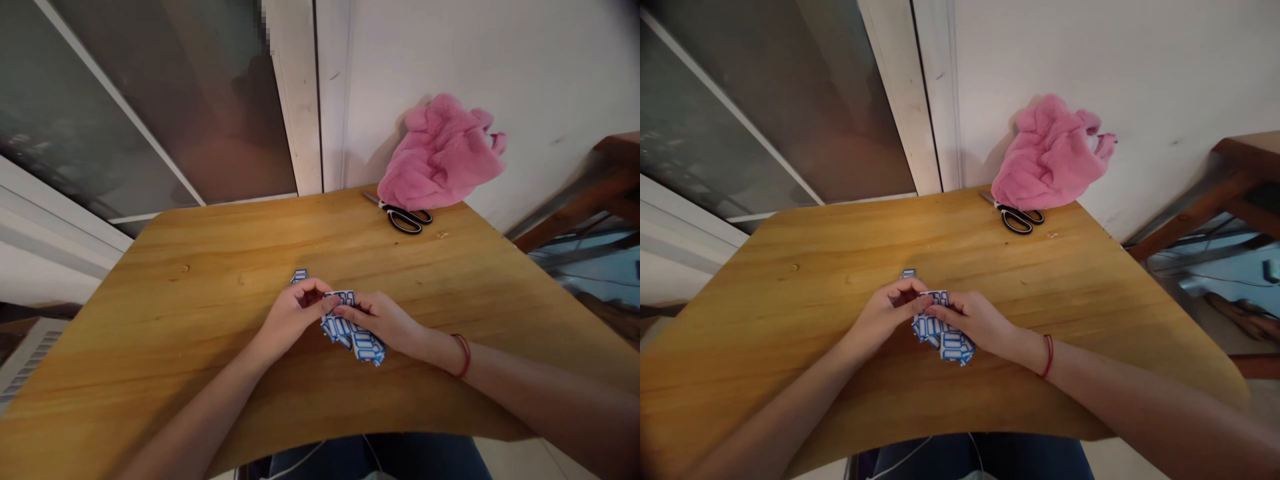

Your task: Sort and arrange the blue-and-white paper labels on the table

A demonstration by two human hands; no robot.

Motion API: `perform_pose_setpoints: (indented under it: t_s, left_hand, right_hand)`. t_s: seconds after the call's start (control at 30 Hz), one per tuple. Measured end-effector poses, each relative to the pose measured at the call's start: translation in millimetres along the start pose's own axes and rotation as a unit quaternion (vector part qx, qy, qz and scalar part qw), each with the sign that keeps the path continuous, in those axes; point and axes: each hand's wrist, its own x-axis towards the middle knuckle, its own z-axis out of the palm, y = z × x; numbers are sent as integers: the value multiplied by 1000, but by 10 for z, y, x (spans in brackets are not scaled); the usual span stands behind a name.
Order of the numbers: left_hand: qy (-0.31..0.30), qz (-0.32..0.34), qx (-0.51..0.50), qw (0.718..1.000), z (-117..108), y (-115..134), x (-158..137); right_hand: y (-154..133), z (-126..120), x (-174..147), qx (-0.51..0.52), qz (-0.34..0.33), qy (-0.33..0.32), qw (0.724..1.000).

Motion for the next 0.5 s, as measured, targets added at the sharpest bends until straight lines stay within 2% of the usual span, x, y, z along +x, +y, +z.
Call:
perform_pose_setpoints:
  t_s: [0.1,0.23,0.5]
  left_hand:
    - [33,-1,14,999,11,-12,-11]
    - [74,6,65,995,11,9,-14]
    - [51,26,84,995,-30,17,-15]
  right_hand:
    - [10,-3,8,-2,7,4,1000]
    - [-2,8,4,51,15,-16,998]
    - [-26,1,-6,29,12,-4,1000]
